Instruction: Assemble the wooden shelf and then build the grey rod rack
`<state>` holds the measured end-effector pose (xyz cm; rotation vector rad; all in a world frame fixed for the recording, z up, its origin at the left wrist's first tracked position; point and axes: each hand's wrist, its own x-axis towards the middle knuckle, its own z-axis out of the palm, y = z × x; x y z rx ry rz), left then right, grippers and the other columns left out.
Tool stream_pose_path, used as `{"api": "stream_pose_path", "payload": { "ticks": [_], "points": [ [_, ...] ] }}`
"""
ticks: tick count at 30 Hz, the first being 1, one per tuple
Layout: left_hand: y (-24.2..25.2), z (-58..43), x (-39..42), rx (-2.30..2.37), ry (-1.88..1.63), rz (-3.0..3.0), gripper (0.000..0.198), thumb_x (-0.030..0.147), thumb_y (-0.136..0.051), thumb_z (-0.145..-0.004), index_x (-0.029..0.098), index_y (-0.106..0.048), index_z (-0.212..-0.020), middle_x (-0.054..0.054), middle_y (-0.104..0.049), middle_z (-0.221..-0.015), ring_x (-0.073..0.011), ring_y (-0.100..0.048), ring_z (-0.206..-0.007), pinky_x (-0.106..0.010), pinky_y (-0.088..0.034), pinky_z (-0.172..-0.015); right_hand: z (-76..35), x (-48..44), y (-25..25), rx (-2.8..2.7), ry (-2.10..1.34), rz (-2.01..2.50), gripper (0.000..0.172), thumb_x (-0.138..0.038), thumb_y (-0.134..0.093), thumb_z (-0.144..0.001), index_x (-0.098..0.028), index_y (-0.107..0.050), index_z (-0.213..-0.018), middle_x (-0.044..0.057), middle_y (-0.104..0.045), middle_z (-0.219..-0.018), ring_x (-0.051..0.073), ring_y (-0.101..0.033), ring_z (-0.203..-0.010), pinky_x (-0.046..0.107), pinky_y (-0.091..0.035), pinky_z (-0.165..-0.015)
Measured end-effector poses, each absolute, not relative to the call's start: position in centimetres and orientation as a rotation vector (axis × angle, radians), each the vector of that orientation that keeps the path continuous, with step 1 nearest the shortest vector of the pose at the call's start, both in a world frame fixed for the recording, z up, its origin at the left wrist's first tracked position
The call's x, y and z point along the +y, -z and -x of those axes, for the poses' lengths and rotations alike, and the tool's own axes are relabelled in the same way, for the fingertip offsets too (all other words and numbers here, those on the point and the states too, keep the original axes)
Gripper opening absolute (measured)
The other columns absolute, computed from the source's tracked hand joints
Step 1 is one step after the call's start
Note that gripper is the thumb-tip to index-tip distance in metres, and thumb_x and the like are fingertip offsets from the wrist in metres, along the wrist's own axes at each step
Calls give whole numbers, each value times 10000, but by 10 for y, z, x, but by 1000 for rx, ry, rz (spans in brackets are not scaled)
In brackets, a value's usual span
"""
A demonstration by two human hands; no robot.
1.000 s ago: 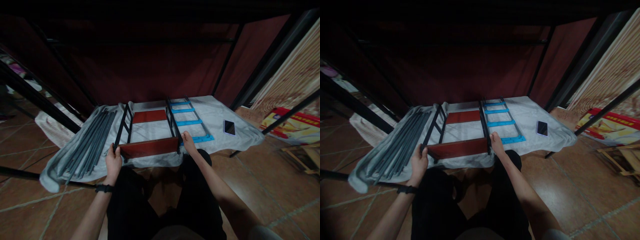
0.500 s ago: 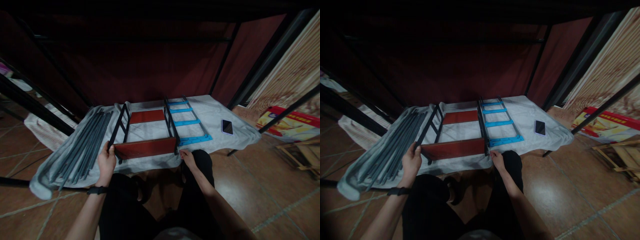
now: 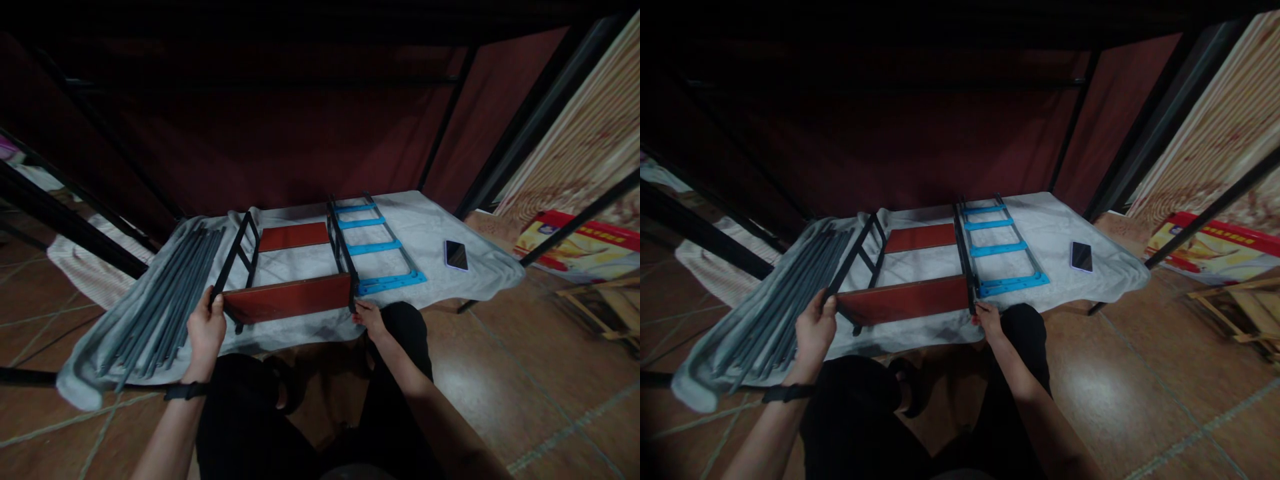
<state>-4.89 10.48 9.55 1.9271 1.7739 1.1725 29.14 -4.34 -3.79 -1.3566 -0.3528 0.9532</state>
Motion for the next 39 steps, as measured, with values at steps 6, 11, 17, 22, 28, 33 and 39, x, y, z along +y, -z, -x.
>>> {"api": "stream_pose_path", "payload": {
  "ticks": [6, 11, 17, 22, 28, 33, 39],
  "points": [
    [-91, 54, 116, 1755, -1153, -1883, 565, 441, -467, -878, 126, -549, -1340, -161, -648, -1237, -290, -598, -1167, -414, -452, -1022, -286, -43, 32, -284, -972, 1311, 343, -427, -692, -611, -204, -593, -852, 17, -651, -610, 207, -645, -543, 372, -576, -562],
    [-82, 59, 117, 1763, -1185, -1846, 565, 439, -475, -869, 125, -560, -1331, -161, -653, -1228, -295, -602, -1159, -423, -451, -1019, -287, -42, 36, -352, -1007, 1320, 371, -494, -703, -642, -206, -570, -834, 34, -673, -642, 222, -659, -554, 387, -582, -580],
    [-87, 52, 112, 1794, -1171, -1892, 537, 423, -463, -885, 134, -561, -1326, -156, -659, -1218, -287, -598, -1165, -418, -443, -1030, -288, -34, 43, -360, -967, 1388, 374, -537, -685, -679, -229, -520, -815, 2, -641, -591, 222, -652, -539, 357, -564, -513],
    [-83, 48, 106, 1792, -1174, -1892, 532, 385, -448, -894, 110, -549, -1338, -171, -643, -1245, -288, -586, -1188, -410, -434, -1041, -289, -34, 49, -370, -953, 1471, 320, -519, -614, -761, -221, -534, -846, -12, -624, -537, 190, -606, -444, 309, -517, -432],
    [-84, 45, 105, 1808, -1181, -1863, 532, 377, -454, -895, 97, -553, -1336, -183, -641, -1245, -300, -586, -1189, -429, -432, -1041, -292, -34, 52, -364, -945, 1528, 287, -496, -603, -781, -214, -551, -798, -22, -584, -453, 163, -535, -352, 270, -449, -353],
    [-84, 48, 110, 1780, -1185, -1832, 527, 381, -476, -884, 111, -564, -1328, -166, -648, -1242, -288, -587, -1189, -414, -435, -1043, -288, -32, 49, -277, -972, 1453, 301, -518, -517, -819, -219, -507, -855, -11, -613, -533, 203, -644, -475, 317, -545, -455],
    [-87, 50, 111, 1778, -1183, -1831, 528, 373, -478, -886, 93, -563, -1325, -178, -634, -1260, -293, -576, -1205, -421, -426, -1051, -283, -35, 45, -278, -991, 1357, 345, -477, -643, -732, -224, -497, -915, 5, -679, -645, 202, -669, -544, 327, -572, -525]
  ]
}}
